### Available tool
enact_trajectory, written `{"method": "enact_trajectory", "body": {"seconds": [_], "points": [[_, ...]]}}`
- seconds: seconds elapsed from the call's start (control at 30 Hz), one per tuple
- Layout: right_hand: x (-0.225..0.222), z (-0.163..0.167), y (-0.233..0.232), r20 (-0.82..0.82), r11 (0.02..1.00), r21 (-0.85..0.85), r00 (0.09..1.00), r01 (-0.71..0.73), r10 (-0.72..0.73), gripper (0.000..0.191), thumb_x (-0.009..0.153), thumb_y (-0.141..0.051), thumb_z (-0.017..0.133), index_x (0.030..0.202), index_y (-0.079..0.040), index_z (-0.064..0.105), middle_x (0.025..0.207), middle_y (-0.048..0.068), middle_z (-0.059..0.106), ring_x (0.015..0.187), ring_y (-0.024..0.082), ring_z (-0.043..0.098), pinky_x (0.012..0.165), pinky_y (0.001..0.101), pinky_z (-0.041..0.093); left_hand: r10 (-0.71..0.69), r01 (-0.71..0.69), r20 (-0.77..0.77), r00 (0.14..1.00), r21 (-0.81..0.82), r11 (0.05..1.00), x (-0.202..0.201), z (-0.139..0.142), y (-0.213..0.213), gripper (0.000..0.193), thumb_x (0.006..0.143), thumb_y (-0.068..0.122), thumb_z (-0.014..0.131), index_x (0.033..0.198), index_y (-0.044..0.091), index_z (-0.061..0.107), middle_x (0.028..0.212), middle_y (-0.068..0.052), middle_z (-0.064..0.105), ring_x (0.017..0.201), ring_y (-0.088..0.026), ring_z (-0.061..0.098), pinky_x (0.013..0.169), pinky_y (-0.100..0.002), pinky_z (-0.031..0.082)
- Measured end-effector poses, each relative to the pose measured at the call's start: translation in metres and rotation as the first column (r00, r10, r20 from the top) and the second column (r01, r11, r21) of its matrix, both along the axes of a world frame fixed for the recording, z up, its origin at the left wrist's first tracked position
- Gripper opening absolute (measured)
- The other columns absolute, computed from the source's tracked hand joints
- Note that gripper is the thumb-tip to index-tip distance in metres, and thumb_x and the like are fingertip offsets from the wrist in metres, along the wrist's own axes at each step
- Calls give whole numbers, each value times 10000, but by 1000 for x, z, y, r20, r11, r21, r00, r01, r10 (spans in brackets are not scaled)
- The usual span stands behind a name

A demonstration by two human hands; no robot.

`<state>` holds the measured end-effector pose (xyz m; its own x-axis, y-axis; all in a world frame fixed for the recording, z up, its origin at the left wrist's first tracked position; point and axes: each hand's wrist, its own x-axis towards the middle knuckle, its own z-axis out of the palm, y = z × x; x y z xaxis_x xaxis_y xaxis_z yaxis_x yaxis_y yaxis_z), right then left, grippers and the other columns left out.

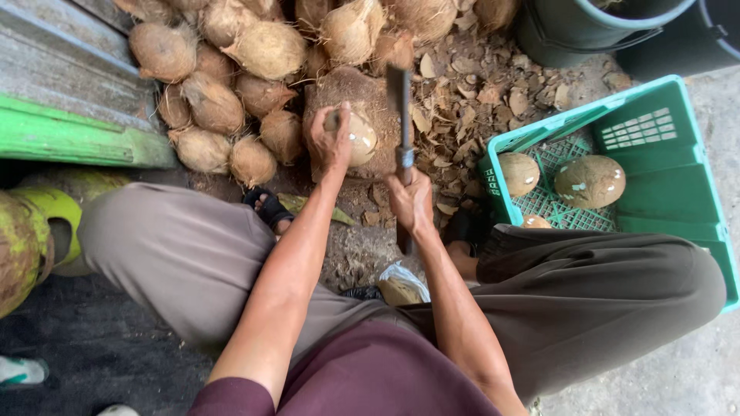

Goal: The person sits on the ground and husks coconuts one at a time, holding each coconut against a wooden block and striking it with a machete to strip off the fibrous husk. Peeled coconuts are placed into a green plastic crate beside them.

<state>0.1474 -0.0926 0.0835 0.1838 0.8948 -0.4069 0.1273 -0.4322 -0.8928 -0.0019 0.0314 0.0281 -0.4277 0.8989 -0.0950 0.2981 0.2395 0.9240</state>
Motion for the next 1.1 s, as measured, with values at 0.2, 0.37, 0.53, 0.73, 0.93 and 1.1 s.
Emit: {"method": "enact_trajectory", "body": {"seconds": [0.2,0.37,0.53,0.73,0.93,1.1], "points": [[3,-35,1,119,984,-153,986,-94,113,316,918,-232,667,697,-63,517,605,61,574,491,148,532,474,362,471,-22,13,-96,995,-92,996,0,-5,2,530,821,637,662,1060,164,666,1128,-77,625,1041,-258,615,803,-470,503],[6,-51,0,198,970,-184,960,-161,197,274,896,-230,698,707,-82,565,609,66,594,537,157,547,535,363,480,-110,110,-47,993,-16,994,-17,-7,5,599,876,655,654,1158,130,724,1141,-119,741,1059,-277,708,961,-469,571],[6,-48,0,202,962,-215,955,-171,215,258,918,-287,668,758,-88,633,641,24,609,550,141,564,549,359,507,165,-144,69,984,-242,959,-8,15,-1,857,745,653,761,1400,183,471,1395,-151,482,1170,-324,568,872,-556,506],[10,-11,8,82,983,-155,991,-95,108,311,956,-395,631,801,-125,625,579,6,558,446,110,497,424,317,447,495,-356,249,832,-445,822,24,33,-7,837,656,756,670,1291,229,532,1259,-134,589,1079,-307,618,847,-540,564],[21,5,19,-100,997,76,995,18,-11,378,983,-370,659,759,-113,495,570,-18,497,428,79,452,360,272,399,3,-19,-86,996,-187,982,-2,2,13,673,867,788,478,1082,197,719,1127,-61,736,1009,-232,681,897,-493,505],[4,-4,20,-125,995,13,987,-101,101,403,1000,-337,669,730,-111,472,565,-23,497,414,81,451,361,273,380,-54,13,-196,979,-208,978,-2,-5,23,626,907,745,426,964,223,767,1020,-25,775,892,-217,696,812,-448,517]]}}
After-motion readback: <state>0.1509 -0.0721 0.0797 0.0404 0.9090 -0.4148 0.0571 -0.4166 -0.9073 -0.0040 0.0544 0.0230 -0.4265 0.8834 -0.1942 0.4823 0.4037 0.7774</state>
